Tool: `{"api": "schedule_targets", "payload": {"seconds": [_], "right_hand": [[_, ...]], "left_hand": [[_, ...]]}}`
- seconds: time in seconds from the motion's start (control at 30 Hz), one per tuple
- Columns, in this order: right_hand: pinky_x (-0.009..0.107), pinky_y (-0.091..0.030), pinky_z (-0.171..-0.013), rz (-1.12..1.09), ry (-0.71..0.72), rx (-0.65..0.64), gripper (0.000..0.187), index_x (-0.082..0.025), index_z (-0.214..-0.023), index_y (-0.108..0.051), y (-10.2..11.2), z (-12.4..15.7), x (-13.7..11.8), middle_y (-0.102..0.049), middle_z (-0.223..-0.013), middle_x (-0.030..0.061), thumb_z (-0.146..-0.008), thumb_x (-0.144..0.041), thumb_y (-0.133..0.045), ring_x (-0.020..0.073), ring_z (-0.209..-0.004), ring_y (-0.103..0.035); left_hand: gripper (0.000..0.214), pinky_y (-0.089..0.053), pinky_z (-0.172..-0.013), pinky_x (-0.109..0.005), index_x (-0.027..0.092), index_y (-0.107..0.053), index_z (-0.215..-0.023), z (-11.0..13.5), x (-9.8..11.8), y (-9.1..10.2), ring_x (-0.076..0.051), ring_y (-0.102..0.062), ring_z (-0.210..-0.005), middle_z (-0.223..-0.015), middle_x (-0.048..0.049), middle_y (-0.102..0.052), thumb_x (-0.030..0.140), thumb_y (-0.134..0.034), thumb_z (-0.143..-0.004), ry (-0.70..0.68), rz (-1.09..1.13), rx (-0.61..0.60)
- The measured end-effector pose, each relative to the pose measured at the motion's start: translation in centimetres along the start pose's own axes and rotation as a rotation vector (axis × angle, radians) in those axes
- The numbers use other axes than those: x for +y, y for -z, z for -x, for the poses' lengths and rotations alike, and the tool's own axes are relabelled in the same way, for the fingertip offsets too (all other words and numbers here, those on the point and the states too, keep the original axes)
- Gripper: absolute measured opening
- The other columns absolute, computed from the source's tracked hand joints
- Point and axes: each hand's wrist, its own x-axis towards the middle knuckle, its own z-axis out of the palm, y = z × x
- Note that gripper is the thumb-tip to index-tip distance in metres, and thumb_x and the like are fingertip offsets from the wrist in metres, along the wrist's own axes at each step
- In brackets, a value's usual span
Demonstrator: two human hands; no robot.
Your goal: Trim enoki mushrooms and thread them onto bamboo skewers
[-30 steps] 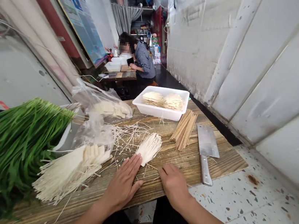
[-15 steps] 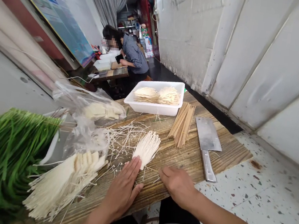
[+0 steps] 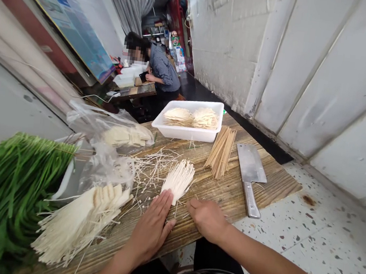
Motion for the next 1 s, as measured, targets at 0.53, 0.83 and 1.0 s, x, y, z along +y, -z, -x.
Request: {"api": "schedule_targets", "payload": {"seconds": [0.53,0.83,1.0], "right_hand": [[0.024,-0.032,-0.054,-0.008,-0.046,0.204,0.021,-0.017,-0.095,-0.060,-1.3,-1.1,-0.3,-0.061,-0.082,0.0038,-0.089,-0.009,-0.042,0.0135,-0.066,-0.053],[0.024,-0.034,-0.054,-0.063,-0.070,0.417,0.025,-0.016,-0.083,-0.062,1.8,-1.6,-0.3,-0.058,-0.073,0.0033,-0.090,-0.010,-0.039,0.0134,-0.061,-0.051],[0.023,-0.038,-0.058,-0.219,-0.116,0.497,0.026,-0.015,-0.082,-0.066,6.5,-3.2,2.0,-0.061,-0.074,0.0047,-0.091,-0.014,-0.041,0.0138,-0.064,-0.054]], "left_hand": [[0.063,-0.019,-0.114,-0.051,0.019,-0.013,-0.147,2.7,-1.7,2.3,-0.024,-0.022,-0.140,-0.152,-0.0132,-0.027,0.022,-0.042,-0.092,0.413,0.160,0.485],[0.061,-0.034,-0.109,-0.048,0.027,-0.035,-0.141,3.8,-4.2,-0.2,-0.027,-0.040,-0.131,-0.141,-0.0101,-0.044,0.010,-0.052,-0.085,0.104,-0.002,0.627],[0.065,-0.047,-0.100,-0.046,0.029,-0.029,-0.143,4.3,-5.5,-1.0,-0.027,-0.049,-0.124,-0.139,-0.0108,-0.047,0.012,-0.052,-0.085,0.091,0.006,0.571]]}}
